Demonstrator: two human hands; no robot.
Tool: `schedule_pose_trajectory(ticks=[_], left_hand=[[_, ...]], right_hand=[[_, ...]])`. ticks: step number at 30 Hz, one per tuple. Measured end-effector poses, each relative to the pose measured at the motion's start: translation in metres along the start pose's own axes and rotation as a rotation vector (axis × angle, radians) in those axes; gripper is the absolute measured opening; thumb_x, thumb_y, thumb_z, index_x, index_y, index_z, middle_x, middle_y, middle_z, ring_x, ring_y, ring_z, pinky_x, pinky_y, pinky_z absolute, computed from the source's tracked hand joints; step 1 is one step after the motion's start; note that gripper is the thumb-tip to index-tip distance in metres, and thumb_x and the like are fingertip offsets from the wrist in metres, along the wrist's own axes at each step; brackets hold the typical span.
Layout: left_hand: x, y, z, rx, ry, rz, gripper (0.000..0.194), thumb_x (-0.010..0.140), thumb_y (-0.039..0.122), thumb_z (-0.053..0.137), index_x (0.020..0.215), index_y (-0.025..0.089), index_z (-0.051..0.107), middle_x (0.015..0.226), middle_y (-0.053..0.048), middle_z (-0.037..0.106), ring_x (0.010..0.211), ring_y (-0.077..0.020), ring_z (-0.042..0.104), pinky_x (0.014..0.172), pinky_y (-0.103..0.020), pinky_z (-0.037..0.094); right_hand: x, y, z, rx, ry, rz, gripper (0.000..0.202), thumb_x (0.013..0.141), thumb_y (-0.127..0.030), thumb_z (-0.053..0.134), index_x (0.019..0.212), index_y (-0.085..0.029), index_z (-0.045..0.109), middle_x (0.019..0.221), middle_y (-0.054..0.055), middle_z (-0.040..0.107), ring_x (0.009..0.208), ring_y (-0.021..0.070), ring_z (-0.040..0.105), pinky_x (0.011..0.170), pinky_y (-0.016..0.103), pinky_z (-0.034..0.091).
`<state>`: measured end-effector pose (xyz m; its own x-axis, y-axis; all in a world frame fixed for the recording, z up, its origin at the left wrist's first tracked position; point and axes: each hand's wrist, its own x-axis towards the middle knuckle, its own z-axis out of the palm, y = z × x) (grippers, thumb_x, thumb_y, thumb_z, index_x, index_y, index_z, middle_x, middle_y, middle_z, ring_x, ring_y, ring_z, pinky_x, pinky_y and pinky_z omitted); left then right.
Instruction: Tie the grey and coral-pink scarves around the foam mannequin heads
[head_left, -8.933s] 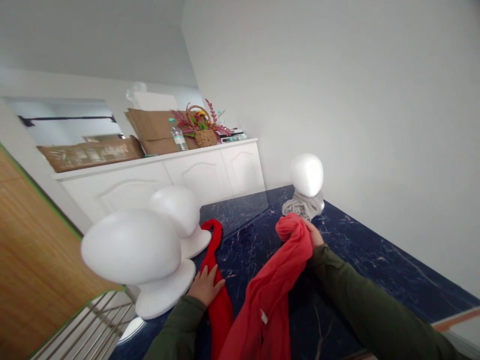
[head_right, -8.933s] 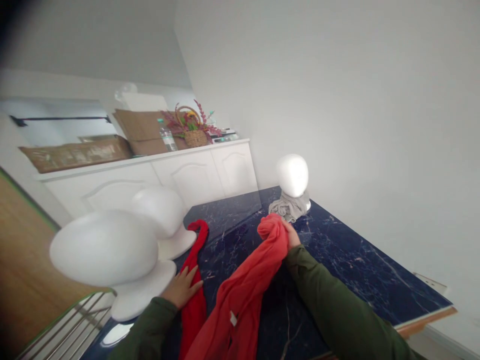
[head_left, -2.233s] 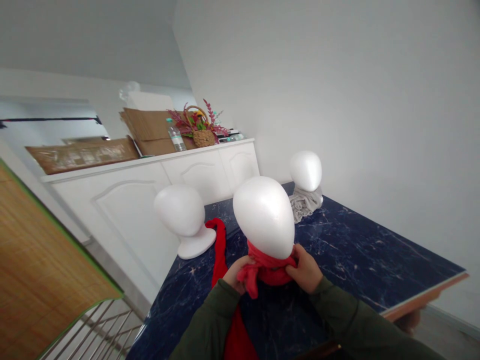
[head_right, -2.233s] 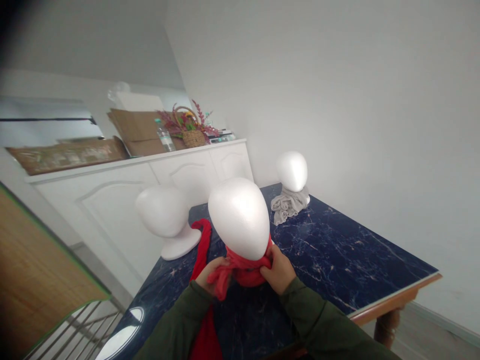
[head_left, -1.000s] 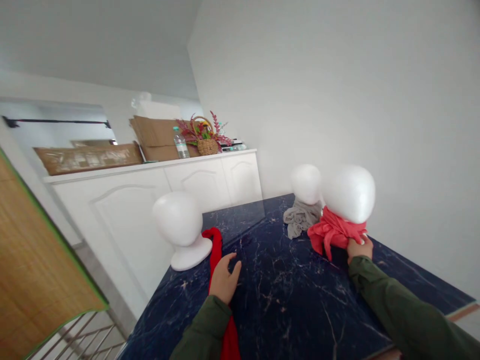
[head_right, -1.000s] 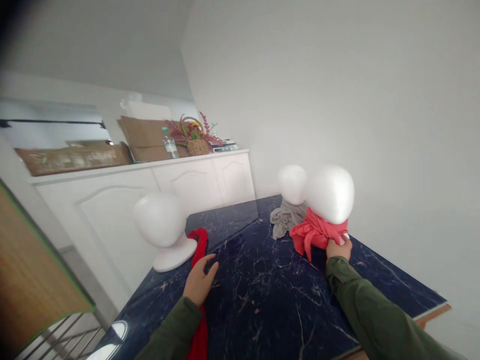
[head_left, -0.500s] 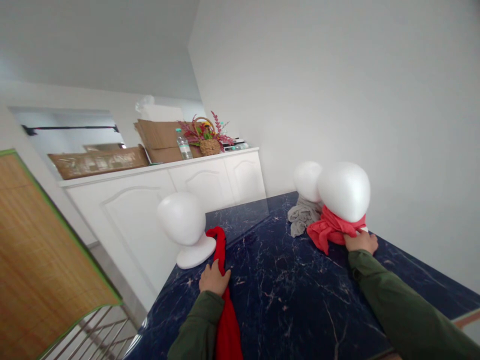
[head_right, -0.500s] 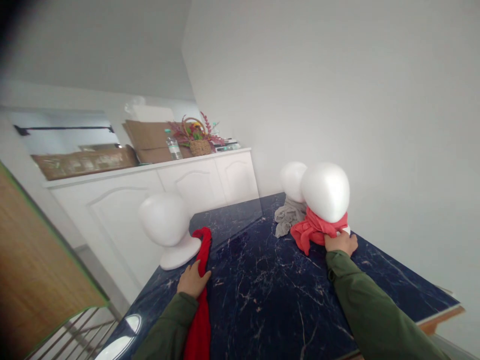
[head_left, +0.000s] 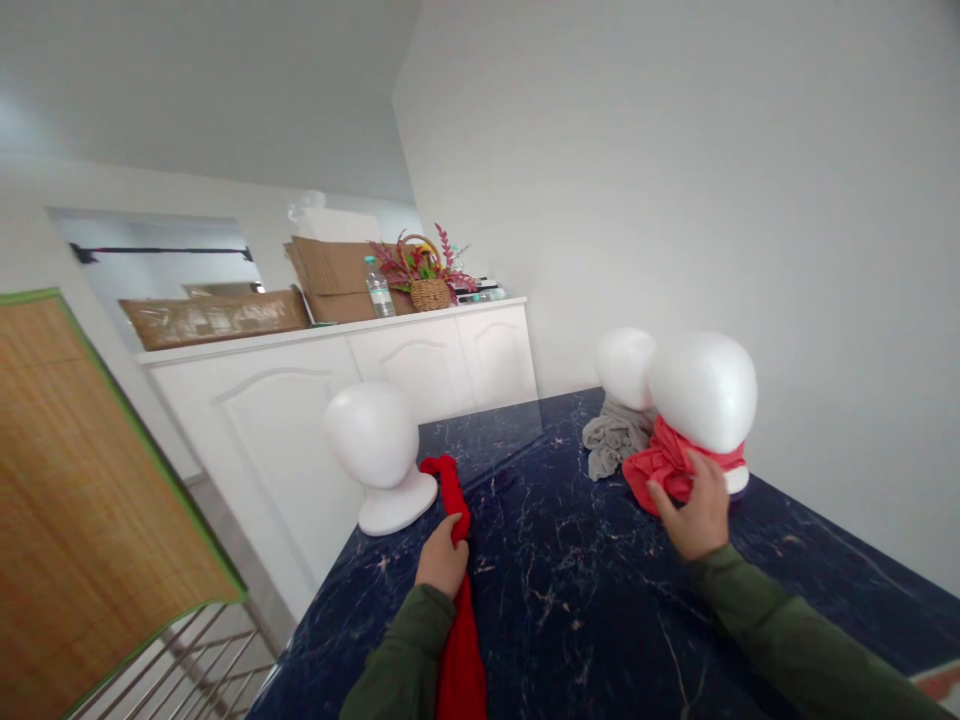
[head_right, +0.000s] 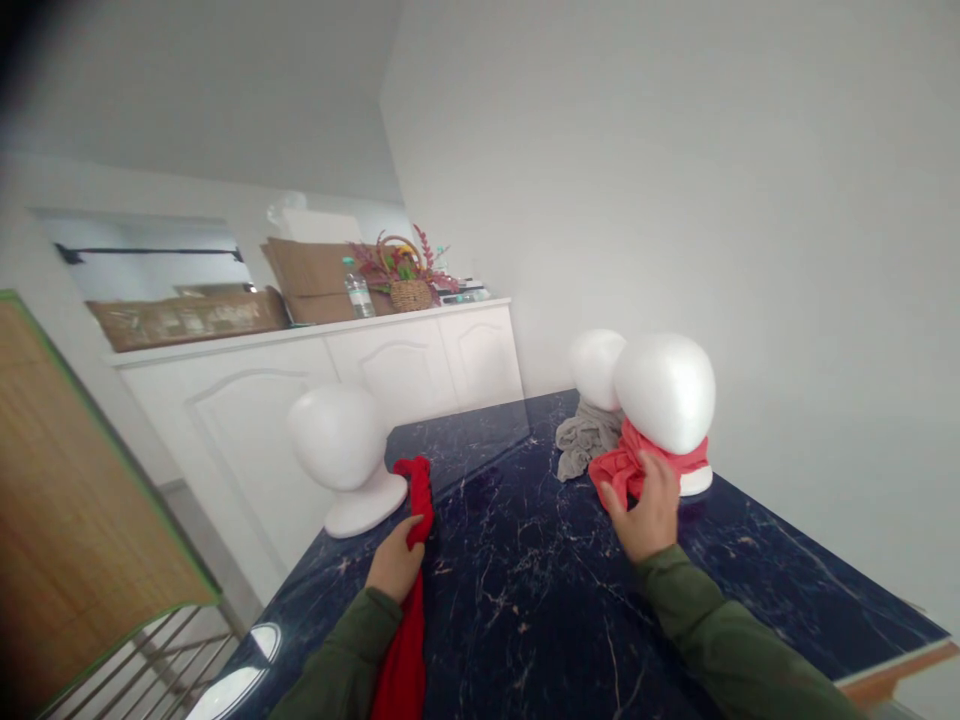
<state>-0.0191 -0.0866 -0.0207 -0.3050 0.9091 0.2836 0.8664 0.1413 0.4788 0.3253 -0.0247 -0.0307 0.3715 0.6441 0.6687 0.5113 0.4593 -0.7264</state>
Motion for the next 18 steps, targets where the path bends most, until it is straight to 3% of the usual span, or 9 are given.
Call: schedule_pose_trajectory(ticks=[2, 4, 8, 10, 12, 14, 15, 16, 18], left_hand=[[-0.007, 0.013, 0.004, -0.178, 0.019, 0.101, 0.044, 0.069, 0.008, 0.040, 0.112, 0.012, 0.050, 0.112, -0.008, 0.057, 0.105, -0.0162, 0.052, 0.095, -0.030, 0.035], [-0.020, 0.030, 0.008, -0.345, -0.009, 0.239, 0.045, 0.066, 0.006, 0.041, 0.109, 0.015, 0.052, 0.110, -0.006, 0.058, 0.104, -0.0165, 0.051, 0.096, -0.032, 0.034], [-0.047, 0.056, 0.010, -0.436, -0.191, 0.503, 0.042, 0.064, 0.008, 0.047, 0.104, 0.019, 0.055, 0.102, -0.004, 0.061, 0.095, -0.0169, 0.055, 0.088, -0.031, 0.040], [-0.047, 0.054, 0.007, -0.406, -0.205, 0.565, 0.032, 0.069, 0.017, 0.049, 0.099, 0.019, 0.057, 0.094, -0.004, 0.063, 0.085, -0.0169, 0.056, 0.080, -0.030, 0.044], [-0.034, 0.036, 0.001, -0.351, -0.049, 0.520, 0.024, 0.075, 0.027, 0.045, 0.093, 0.018, 0.058, 0.088, -0.006, 0.062, 0.082, -0.0175, 0.056, 0.076, -0.030, 0.045], [-0.009, 0.006, -0.006, -0.276, 0.265, 0.355, 0.027, 0.077, 0.033, 0.042, 0.092, 0.015, 0.056, 0.093, -0.009, 0.060, 0.088, -0.0201, 0.055, 0.080, -0.034, 0.043], [0.004, -0.012, -0.009, -0.218, 0.431, 0.247, 0.033, 0.075, 0.036, 0.044, 0.097, 0.013, 0.054, 0.099, -0.011, 0.057, 0.095, -0.0225, 0.053, 0.084, -0.036, 0.041], [0.017, -0.030, -0.013, -0.148, 0.567, 0.130, 0.042, 0.073, 0.039, 0.045, 0.105, 0.011, 0.050, 0.105, -0.013, 0.055, 0.100, -0.0251, 0.050, 0.088, -0.039, 0.039], [0.040, -0.061, -0.018, -0.048, 0.686, -0.126, 0.062, 0.069, 0.046, 0.049, 0.116, 0.007, 0.041, 0.116, -0.018, 0.048, 0.111, -0.0299, 0.042, 0.094, -0.044, 0.032]], right_hand=[[-0.027, -0.028, 0.021, 0.330, -0.425, 0.222, 0.058, 0.066, -0.054, 0.051, 0.108, -0.014, 0.046, 0.103, 0.015, 0.052, 0.094, 0.0243, 0.051, 0.079, 0.041, 0.041], [-0.053, -0.054, 0.046, 0.559, -0.850, 0.676, 0.056, 0.067, -0.060, 0.046, 0.100, -0.015, 0.049, 0.085, 0.010, 0.056, 0.071, 0.0185, 0.057, 0.065, 0.035, 0.045], [-0.082, -0.089, 0.087, 1.056, -1.380, 1.160, 0.057, 0.073, -0.062, 0.036, 0.091, -0.011, 0.053, 0.079, 0.009, 0.060, 0.068, 0.0148, 0.059, 0.069, 0.031, 0.043], [-0.085, -0.096, 0.095, 1.210, -1.465, 1.244, 0.048, 0.076, -0.054, 0.039, 0.086, -0.010, 0.055, 0.077, 0.009, 0.062, 0.070, 0.0150, 0.059, 0.072, 0.030, 0.042], [-0.086, -0.096, 0.097, 1.214, -1.324, 1.297, 0.033, 0.078, -0.042, 0.043, 0.077, -0.011, 0.054, 0.070, 0.007, 0.062, 0.067, 0.0136, 0.060, 0.071, 0.027, 0.043], [-0.089, -0.094, 0.093, 1.131, -1.149, 1.289, 0.024, 0.078, -0.033, 0.044, 0.067, -0.014, 0.051, 0.052, 0.001, 0.056, 0.053, 0.0101, 0.056, 0.059, 0.023, 0.043], [-0.092, -0.093, 0.089, 1.084, -1.157, 1.263, 0.023, 0.078, -0.030, 0.043, 0.063, -0.014, 0.049, 0.043, -0.003, 0.050, 0.043, 0.0079, 0.050, 0.051, 0.020, 0.040], [-0.095, -0.093, 0.085, 1.044, -1.256, 1.218, 0.023, 0.078, -0.029, 0.043, 0.061, -0.015, 0.048, 0.037, -0.006, 0.042, 0.035, 0.0060, 0.042, 0.044, 0.018, 0.036], [-0.102, -0.094, 0.072, 0.953, -1.702, 1.017, 0.022, 0.078, -0.029, 0.045, 0.062, -0.015, 0.051, 0.035, -0.008, 0.035, 0.030, 0.0045, 0.032, 0.036, 0.016, 0.029]])
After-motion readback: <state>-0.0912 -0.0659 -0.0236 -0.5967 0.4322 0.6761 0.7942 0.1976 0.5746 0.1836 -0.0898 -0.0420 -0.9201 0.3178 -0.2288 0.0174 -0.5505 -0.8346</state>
